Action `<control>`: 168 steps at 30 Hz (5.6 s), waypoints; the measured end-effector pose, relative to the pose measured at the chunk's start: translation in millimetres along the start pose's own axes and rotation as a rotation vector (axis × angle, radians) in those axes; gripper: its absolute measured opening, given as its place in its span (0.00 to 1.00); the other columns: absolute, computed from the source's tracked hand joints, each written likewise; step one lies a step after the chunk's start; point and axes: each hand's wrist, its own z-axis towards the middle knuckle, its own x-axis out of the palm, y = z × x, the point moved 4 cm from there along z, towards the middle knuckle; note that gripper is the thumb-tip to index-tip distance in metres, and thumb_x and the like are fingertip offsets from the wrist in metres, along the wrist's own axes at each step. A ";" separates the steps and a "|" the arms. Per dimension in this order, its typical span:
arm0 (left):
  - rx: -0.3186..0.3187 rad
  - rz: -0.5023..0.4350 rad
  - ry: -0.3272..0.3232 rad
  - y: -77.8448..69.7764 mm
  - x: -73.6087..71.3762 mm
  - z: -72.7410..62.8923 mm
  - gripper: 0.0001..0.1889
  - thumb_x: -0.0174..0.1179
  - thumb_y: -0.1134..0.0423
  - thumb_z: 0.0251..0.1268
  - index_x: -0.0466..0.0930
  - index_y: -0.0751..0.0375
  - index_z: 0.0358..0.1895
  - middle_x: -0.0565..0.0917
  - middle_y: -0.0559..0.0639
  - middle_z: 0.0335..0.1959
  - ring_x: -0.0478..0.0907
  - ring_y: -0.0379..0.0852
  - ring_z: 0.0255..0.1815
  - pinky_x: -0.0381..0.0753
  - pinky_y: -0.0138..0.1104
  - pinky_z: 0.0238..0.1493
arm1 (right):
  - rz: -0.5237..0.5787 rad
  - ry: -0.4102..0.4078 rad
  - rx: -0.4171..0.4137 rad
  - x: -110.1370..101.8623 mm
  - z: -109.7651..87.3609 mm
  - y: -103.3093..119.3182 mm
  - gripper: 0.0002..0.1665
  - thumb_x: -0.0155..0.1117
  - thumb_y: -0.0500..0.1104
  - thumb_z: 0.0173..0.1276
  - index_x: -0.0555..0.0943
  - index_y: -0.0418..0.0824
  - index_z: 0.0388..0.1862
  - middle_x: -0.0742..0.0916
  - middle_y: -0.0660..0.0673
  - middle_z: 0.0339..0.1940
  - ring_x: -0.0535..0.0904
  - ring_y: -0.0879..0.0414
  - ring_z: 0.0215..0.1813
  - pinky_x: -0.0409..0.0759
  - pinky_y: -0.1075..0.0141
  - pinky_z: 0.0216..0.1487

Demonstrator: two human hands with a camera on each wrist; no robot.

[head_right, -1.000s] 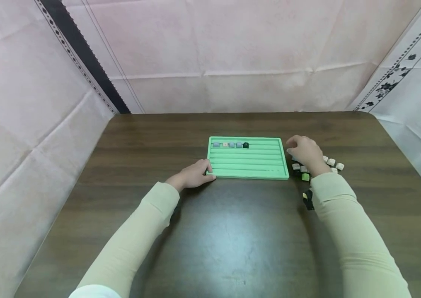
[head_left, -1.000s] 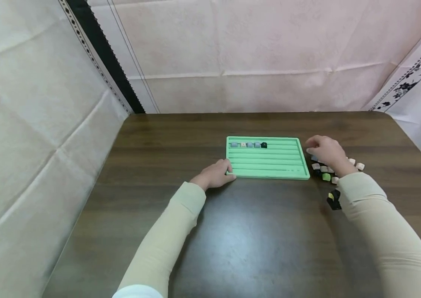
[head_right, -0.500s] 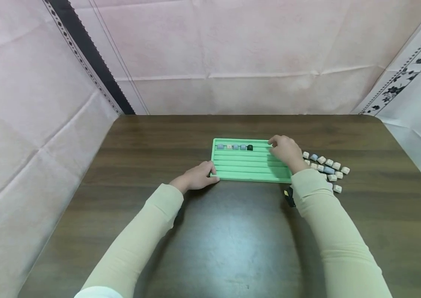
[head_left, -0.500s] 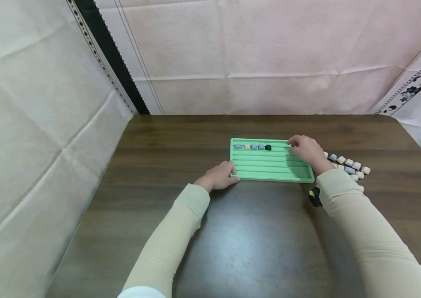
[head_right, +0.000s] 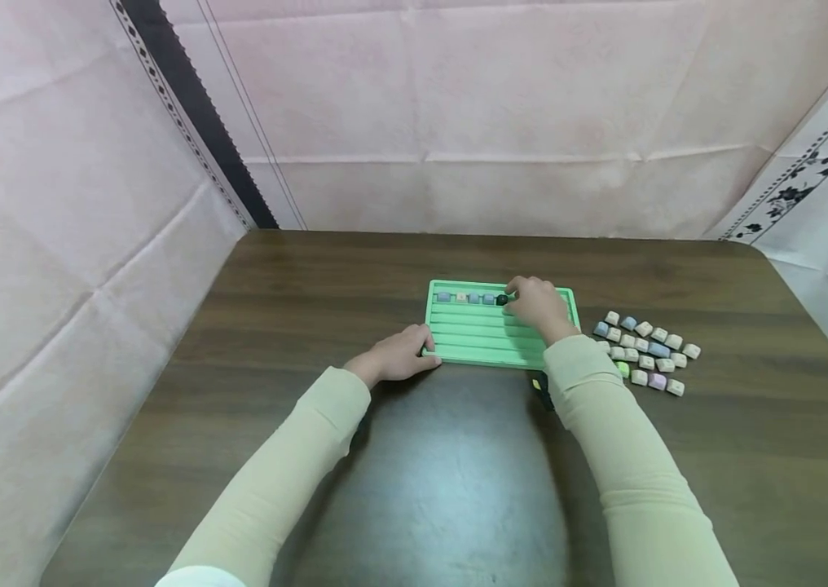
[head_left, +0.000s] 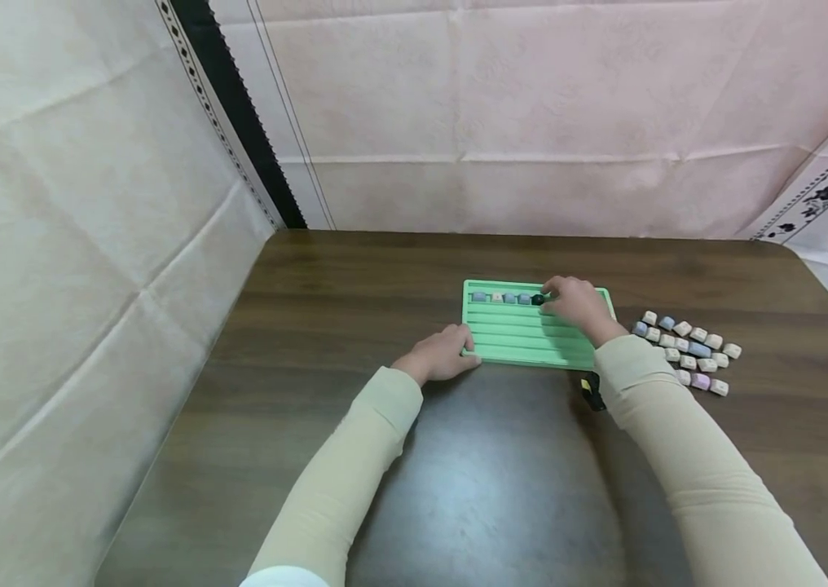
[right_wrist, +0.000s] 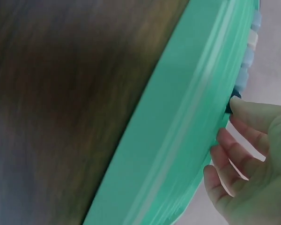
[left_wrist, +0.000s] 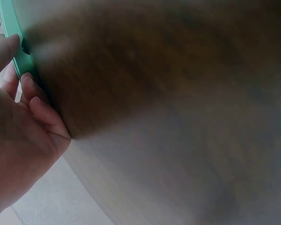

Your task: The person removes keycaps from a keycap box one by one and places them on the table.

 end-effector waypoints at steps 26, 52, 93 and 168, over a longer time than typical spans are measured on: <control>0.002 0.007 -0.009 -1.6 1.7 1.2 0.11 0.48 0.49 0.68 0.64 0.50 0.42 0.68 0.46 0.42 0.68 0.44 0.40 0.68 0.34 0.41 | -0.013 -0.147 0.053 0.6 -8.0 0.5 0.19 0.53 0.42 0.69 0.73 0.35 0.55 0.75 0.33 0.53 0.65 0.35 0.59 0.67 0.44 0.53; -0.007 0.002 0.000 -0.2 2.3 3.4 0.12 0.49 0.48 0.67 0.64 0.50 0.43 0.69 0.46 0.44 0.68 0.44 0.42 0.68 0.35 0.42 | -0.078 -0.154 0.208 -46.6 -54.2 -89.8 0.22 0.50 0.45 0.68 0.72 0.31 0.54 0.75 0.29 0.50 0.64 0.31 0.52 0.66 0.41 0.45; -0.013 -0.010 0.006 0.2 -0.1 3.4 0.12 0.50 0.48 0.67 0.64 0.50 0.43 0.68 0.46 0.43 0.68 0.44 0.43 0.68 0.35 0.43 | 0.005 -0.120 0.172 -46.9 -46.2 -75.6 0.22 0.48 0.47 0.70 0.72 0.32 0.53 0.75 0.30 0.52 0.69 0.33 0.51 0.68 0.42 0.45; -0.017 0.012 -0.008 -2.3 -0.8 1.5 0.15 0.48 0.45 0.66 0.64 0.51 0.45 0.68 0.47 0.44 0.68 0.43 0.41 0.68 0.34 0.42 | -0.005 -0.081 0.025 -1.5 1.6 12.8 0.18 0.48 0.43 0.71 0.72 0.37 0.56 0.77 0.35 0.54 0.70 0.40 0.56 0.71 0.48 0.50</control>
